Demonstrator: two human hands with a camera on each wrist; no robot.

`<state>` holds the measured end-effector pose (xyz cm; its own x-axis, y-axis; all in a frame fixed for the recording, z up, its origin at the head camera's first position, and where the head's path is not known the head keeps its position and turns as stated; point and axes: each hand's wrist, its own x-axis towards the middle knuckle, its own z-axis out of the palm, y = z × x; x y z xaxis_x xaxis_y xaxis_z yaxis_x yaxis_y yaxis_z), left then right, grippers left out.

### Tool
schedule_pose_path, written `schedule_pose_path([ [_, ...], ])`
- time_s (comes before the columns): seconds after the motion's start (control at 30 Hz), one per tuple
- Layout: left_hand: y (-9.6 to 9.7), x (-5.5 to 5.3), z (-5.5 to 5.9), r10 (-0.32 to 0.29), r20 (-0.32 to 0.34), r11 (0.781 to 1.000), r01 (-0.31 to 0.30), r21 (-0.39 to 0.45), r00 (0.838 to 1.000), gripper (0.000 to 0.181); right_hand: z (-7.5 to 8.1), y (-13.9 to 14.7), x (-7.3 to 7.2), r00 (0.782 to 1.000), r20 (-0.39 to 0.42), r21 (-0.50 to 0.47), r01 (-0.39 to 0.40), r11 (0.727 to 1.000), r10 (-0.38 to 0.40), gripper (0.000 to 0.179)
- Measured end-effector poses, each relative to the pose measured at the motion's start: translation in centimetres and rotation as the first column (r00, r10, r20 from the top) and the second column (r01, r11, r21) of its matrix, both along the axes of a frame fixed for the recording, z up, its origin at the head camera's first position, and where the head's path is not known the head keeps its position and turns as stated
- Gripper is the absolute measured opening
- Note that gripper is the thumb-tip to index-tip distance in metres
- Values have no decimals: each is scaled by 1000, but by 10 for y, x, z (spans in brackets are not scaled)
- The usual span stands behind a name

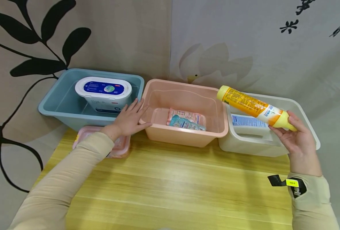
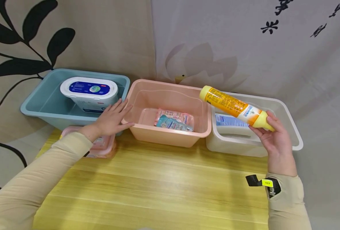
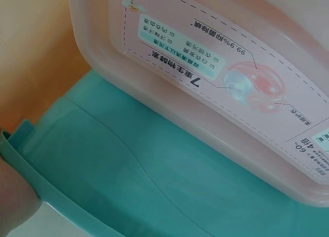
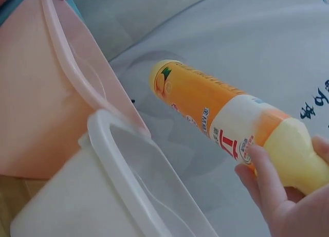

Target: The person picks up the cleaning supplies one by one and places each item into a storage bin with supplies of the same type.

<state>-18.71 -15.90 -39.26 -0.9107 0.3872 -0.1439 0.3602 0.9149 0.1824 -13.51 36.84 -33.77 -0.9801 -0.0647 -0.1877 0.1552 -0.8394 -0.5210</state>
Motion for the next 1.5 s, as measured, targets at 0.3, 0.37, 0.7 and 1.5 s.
schedule_pose_path([
  [0.3, 1, 1, 0, 6, 11, 1000, -7, 8, 1000, 81, -3, 19, -5, 995, 100, -57, 26, 998, -20, 26],
  [0.37, 1, 1, 0, 7, 7, 1000, -7, 12, 1000, 81, -3, 23, -5, 991, 129, -58, 49, 997, -41, 26],
  [0.7, 0, 2, 0, 12, 14, 1000, -13, 27, 1000, 81, -9, 39, -9, 975, 201, -67, 104, 992, -89, 27],
  [1.5, 1, 1, 2, -6, 6, 1000, 6, 14, 1000, 80, -19, 46, -22, 958, 286, 36, 19, 999, -29, 24],
])
